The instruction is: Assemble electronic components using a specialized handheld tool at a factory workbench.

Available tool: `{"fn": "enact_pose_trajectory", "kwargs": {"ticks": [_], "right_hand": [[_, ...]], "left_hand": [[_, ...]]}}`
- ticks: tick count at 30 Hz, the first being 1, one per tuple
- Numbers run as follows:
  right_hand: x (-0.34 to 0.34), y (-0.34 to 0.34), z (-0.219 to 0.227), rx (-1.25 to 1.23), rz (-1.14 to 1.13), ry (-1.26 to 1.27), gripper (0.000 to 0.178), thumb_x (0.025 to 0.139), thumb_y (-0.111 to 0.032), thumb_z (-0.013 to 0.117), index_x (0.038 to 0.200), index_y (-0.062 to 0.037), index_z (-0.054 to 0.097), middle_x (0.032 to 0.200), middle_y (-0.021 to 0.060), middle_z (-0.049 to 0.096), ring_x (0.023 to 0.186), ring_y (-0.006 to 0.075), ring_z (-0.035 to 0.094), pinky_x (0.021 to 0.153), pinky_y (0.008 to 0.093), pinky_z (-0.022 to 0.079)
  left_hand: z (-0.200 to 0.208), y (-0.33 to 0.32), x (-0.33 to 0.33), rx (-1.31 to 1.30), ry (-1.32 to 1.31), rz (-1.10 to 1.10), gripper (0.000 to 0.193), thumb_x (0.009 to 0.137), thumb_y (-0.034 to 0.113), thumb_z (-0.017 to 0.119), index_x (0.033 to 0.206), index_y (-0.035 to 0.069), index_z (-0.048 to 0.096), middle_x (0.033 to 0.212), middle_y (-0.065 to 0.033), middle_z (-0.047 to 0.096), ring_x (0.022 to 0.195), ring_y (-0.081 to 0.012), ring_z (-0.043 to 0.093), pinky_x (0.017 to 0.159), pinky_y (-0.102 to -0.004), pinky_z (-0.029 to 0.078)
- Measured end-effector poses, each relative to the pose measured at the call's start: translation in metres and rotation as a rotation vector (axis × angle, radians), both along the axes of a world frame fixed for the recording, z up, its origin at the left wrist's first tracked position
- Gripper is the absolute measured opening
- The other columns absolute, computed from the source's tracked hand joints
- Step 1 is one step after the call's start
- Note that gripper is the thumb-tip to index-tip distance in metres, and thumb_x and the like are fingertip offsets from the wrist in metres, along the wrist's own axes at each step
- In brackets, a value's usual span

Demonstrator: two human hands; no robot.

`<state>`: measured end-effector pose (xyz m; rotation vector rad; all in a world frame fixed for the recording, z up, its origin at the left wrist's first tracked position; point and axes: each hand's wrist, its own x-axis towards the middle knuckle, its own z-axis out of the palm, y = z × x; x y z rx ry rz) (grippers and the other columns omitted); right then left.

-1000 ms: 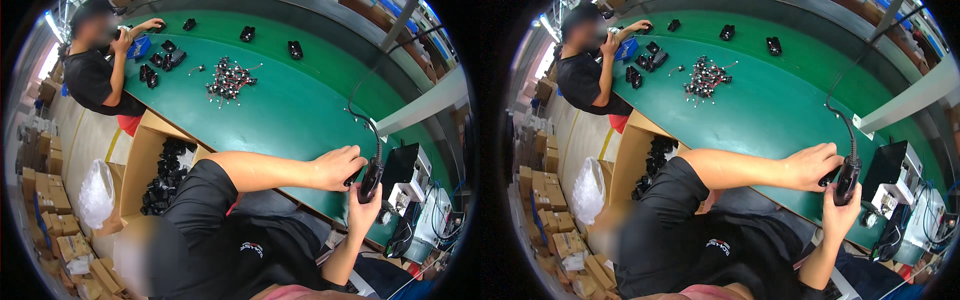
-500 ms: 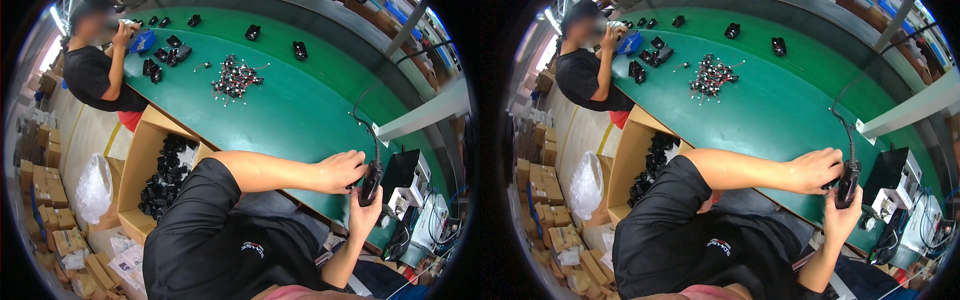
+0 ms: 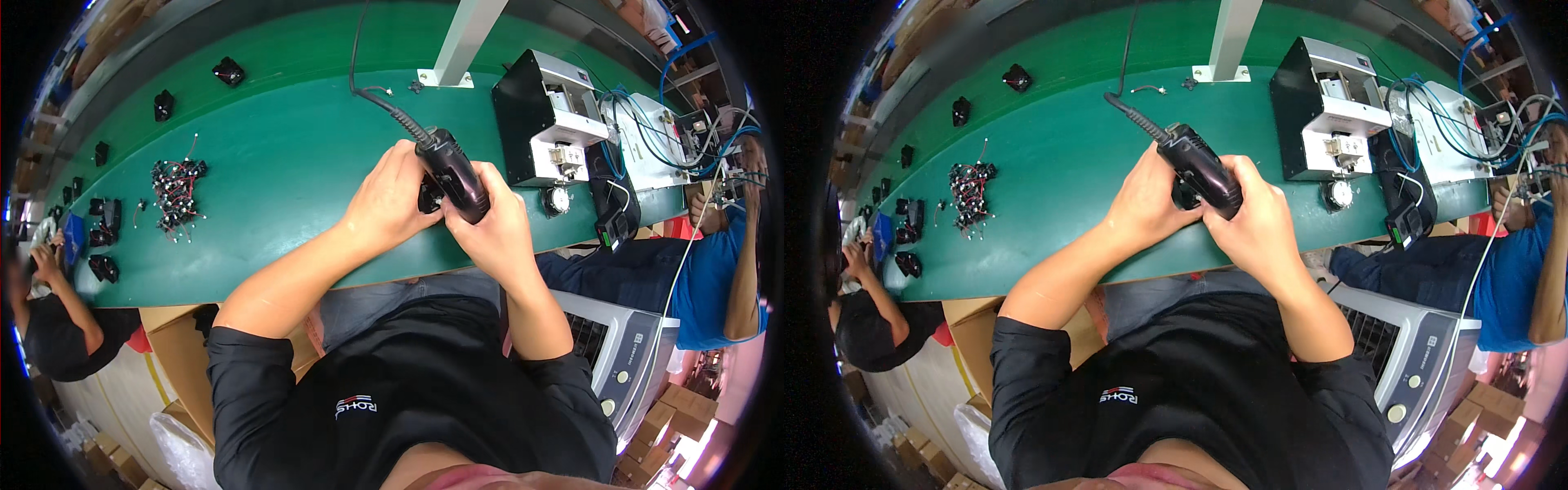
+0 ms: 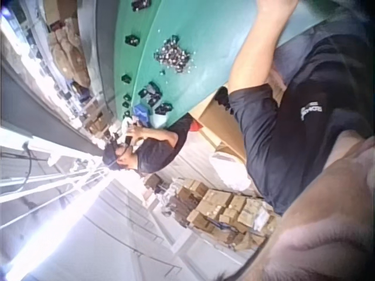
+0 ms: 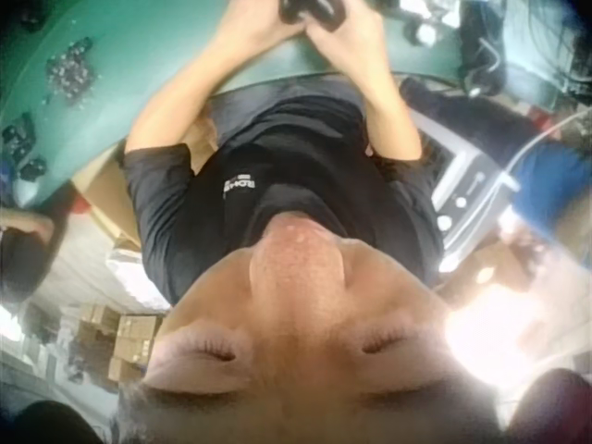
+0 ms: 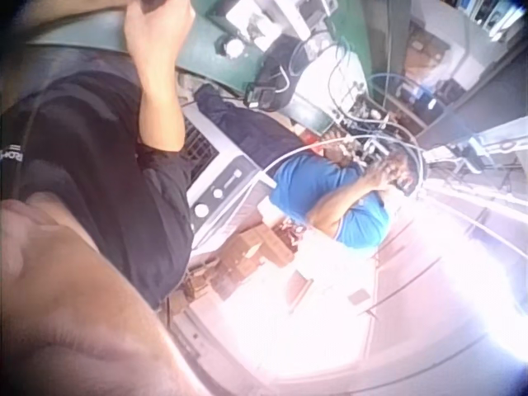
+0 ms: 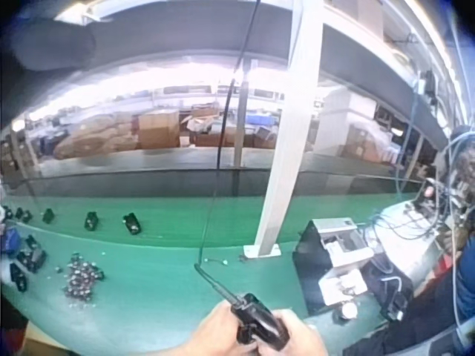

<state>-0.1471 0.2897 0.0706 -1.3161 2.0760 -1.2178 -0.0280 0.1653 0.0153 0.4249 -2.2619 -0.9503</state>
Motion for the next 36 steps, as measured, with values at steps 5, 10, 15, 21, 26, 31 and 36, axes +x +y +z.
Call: {"fn": "enact_pose_trajectory", "kwargs": {"ticks": [5, 10, 15, 21, 26, 31, 36], "right_hand": [[-0.0028, 0.0009, 0.0, 0.005, 0.036, 0.007, 0.037, 0.076, -0.001, 0.072, 0.11, -0.0015, 0.058, 0.091, 0.0195, 0.071, 0.088, 0.0361, 0.071, 0.074, 0.0388, 0.055], [-0.0028, -0.0017, -0.0002, 0.008, 0.031, -0.004, 0.036, 0.077, -0.001, 0.072, 0.11, -0.0015, 0.058, 0.091, 0.0198, 0.071, 0.089, 0.0365, 0.071, 0.074, 0.039, 0.055], [-0.0032, -0.0035, 0.0009, -0.031, 0.041, -0.002, 0.036, 0.078, -0.002, 0.072, 0.111, -0.0014, 0.057, 0.089, 0.02, 0.07, 0.088, 0.037, 0.071, 0.073, 0.0394, 0.055], [-0.0016, -0.0043, -0.0006, -0.035, 0.03, 0.007, 0.036, 0.078, -0.002, 0.072, 0.111, -0.0015, 0.057, 0.089, 0.0199, 0.07, 0.087, 0.0375, 0.071, 0.073, 0.0391, 0.055], [0.0005, -0.0045, 0.0028, -0.03, 0.054, 0.032, 0.035, 0.079, -0.002, 0.072, 0.11, -0.0014, 0.057, 0.088, 0.02, 0.07, 0.085, 0.0378, 0.071, 0.072, 0.0394, 0.055], [-0.0029, -0.0053, -0.0012, -0.062, 0.033, -0.006, 0.034, 0.079, -0.002, 0.072, 0.109, -0.0015, 0.058, 0.087, 0.0199, 0.069, 0.084, 0.0379, 0.071, 0.072, 0.0397, 0.055], [-0.0035, -0.0057, 0.0013, -0.024, 0.035, -0.018, 0.034, 0.078, -0.003, 0.072, 0.109, -0.0017, 0.057, 0.088, 0.0197, 0.07, 0.086, 0.0382, 0.07, 0.073, 0.0403, 0.055]], "left_hand": [[0.0022, 0.0031, 0.0021, -0.01, 0.007, -0.01, 0.057, 0.064, 0.01, 0.086, 0.112, 0.005, 0.055, 0.105, -0.0146, 0.057, 0.098, -0.0362, 0.058, 0.084, -0.0437, 0.05], [0.0004, 0.0008, 0.0014, -0.098, 0.022, -0.008, 0.053, 0.065, 0.007, 0.083, 0.109, 0.002, 0.053, 0.1, -0.0156, 0.053, 0.092, -0.0365, 0.058, 0.076, -0.0445, 0.052], [0.0019, 0.0015, 0.0008, -0.077, -0.013, -0.006, 0.055, 0.065, 0.007, 0.082, 0.111, 0.002, 0.052, 0.101, -0.0159, 0.054, 0.093, -0.0377, 0.058, 0.078, -0.0459, 0.051], [0.0026, 0.0027, 0.0028, -0.013, -0.063, 0.003, 0.057, 0.067, 0.014, 0.086, 0.114, 0.004, 0.056, 0.107, -0.0156, 0.058, 0.1, -0.0366, 0.059, 0.085, -0.044, 0.05], [0.0014, 0.0025, 0.0033, -0.095, 0.02, 0.01, 0.058, 0.065, 0.008, 0.083, 0.114, 0.003, 0.051, 0.101, -0.0151, 0.055, 0.092, -0.0369, 0.058, 0.078, -0.0464, 0.051], [0.0007, 0.0023, 0.001, -0.073, 0.0, -0.002, 0.058, 0.065, 0.008, 0.083, 0.113, 0.003, 0.051, 0.1, -0.015, 0.055, 0.091, -0.037, 0.059, 0.077, -0.0465, 0.051], [0.0048, 0.0027, 0.0, -0.068, 0.024, -0.008, 0.058, 0.065, 0.007, 0.083, 0.114, 0.004, 0.052, 0.101, -0.0152, 0.055, 0.093, -0.0375, 0.059, 0.078, -0.0463, 0.051]]}}
